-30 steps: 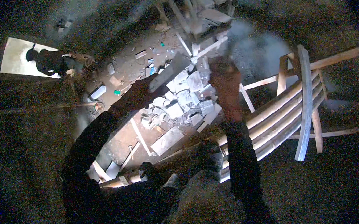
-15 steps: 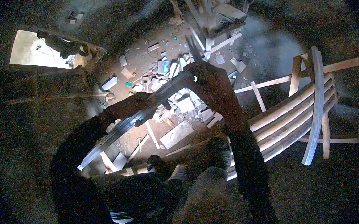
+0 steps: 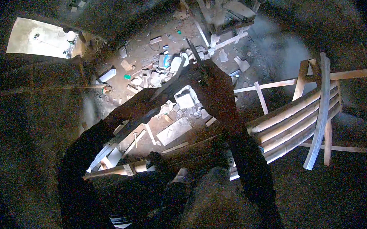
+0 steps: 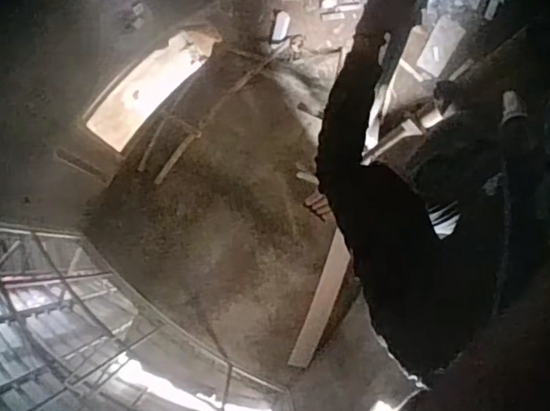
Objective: The person installs metal studs for a ceiling grid by hand, lifting them into place and fitting them into the existing tracks.
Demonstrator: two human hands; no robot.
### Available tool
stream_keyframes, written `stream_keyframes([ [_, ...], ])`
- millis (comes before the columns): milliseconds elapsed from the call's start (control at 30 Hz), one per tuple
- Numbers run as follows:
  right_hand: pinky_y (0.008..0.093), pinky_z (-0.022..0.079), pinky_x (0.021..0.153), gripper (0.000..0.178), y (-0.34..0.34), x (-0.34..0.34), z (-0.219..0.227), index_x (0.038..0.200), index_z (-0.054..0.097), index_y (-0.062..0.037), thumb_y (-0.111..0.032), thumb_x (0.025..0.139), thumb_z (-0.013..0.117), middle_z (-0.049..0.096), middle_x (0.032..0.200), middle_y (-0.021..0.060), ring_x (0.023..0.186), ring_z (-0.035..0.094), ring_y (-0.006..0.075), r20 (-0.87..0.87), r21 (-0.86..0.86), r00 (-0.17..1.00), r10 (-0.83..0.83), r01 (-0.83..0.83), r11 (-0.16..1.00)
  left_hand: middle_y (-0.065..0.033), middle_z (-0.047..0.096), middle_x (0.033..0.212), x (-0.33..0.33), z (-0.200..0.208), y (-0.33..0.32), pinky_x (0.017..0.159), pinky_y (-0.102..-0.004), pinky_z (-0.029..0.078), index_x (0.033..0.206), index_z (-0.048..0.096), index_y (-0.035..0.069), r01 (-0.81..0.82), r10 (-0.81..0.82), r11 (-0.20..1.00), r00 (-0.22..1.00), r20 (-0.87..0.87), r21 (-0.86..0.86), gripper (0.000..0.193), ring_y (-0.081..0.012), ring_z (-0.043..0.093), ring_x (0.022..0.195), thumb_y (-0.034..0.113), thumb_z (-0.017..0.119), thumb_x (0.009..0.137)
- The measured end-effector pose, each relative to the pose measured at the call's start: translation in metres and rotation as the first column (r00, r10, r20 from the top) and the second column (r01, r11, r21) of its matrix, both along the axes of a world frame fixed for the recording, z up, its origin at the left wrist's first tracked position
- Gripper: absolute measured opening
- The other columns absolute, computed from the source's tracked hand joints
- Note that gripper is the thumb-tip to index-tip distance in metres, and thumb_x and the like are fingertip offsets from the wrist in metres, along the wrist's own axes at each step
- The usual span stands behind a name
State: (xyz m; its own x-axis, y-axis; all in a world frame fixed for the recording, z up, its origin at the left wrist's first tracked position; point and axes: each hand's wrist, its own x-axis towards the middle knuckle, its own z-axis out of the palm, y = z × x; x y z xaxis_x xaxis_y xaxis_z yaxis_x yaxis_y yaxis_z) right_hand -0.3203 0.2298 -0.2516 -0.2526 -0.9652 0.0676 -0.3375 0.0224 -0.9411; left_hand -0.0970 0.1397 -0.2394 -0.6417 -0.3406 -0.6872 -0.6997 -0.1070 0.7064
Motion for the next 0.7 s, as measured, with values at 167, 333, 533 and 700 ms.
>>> stream_keyframes([
  [167,0.038,0.053,0.069,0.019,0.002,0.015,-0.006,0.098,0.061,-0.0054,-0.006,0.08,0.068,0.065,0.088,0.0125,0.078,0.065,0.032,-0.144,-0.093,0.976,-0.162,0.15,0.984,-0.001,0.049,0.065,-0.002,-0.004,-0.003,0.046,-0.0269,0.045,0.111,0.063,0.009,-0.018,0.019,0.998,1.0,-0.013,0.061,0.07,-0.01,0.051,0.05,0.072,0.044,0.087],
  [333,0.032,0.049,0.064,0.017,0.006,0.03,-0.02,0.092,0.059,-0.0053,-0.011,0.082,0.072,0.063,0.082,0.0092,0.068,0.061,0.0182,-0.356,-0.242,0.889,-0.289,0.211,0.947,-0.001,0.05,0.065,-0.003,0.0,-0.001,0.047,-0.0283,0.045,0.108,0.064,0.009,-0.032,0.032,0.998,0.999,0.003,0.053,0.066,-0.0099,0.051,0.053,0.069,0.043,0.09],
  [533,0.031,0.05,0.064,0.02,0.009,0.034,-0.025,0.096,0.059,-0.0051,-0.008,0.081,0.073,0.063,0.084,0.0105,0.07,0.062,0.0189,-0.314,-0.286,0.87,-0.381,0.296,0.911,0.0,0.049,0.067,-0.009,-0.008,0.003,0.048,-0.0262,0.044,0.108,0.06,0.009,-0.013,0.013,1.0,0.999,-0.039,0.017,0.061,-0.0086,0.049,0.057,0.065,0.044,0.092],
  [700,0.0273,0.049,0.062,0.03,0.008,0.012,-0.025,0.106,0.06,-0.0042,-0.01,0.081,0.075,0.064,0.092,0.0073,0.07,0.059,0.0118,-0.343,-0.22,0.902,-0.263,0.195,0.956,0.0009,0.051,0.071,0.004,-0.018,-0.005,0.048,-0.0251,0.045,0.115,0.055,0.01,-0.069,0.072,0.989,0.997,-0.021,0.13,0.06,-0.0081,0.05,0.055,0.065,0.043,0.092],
])
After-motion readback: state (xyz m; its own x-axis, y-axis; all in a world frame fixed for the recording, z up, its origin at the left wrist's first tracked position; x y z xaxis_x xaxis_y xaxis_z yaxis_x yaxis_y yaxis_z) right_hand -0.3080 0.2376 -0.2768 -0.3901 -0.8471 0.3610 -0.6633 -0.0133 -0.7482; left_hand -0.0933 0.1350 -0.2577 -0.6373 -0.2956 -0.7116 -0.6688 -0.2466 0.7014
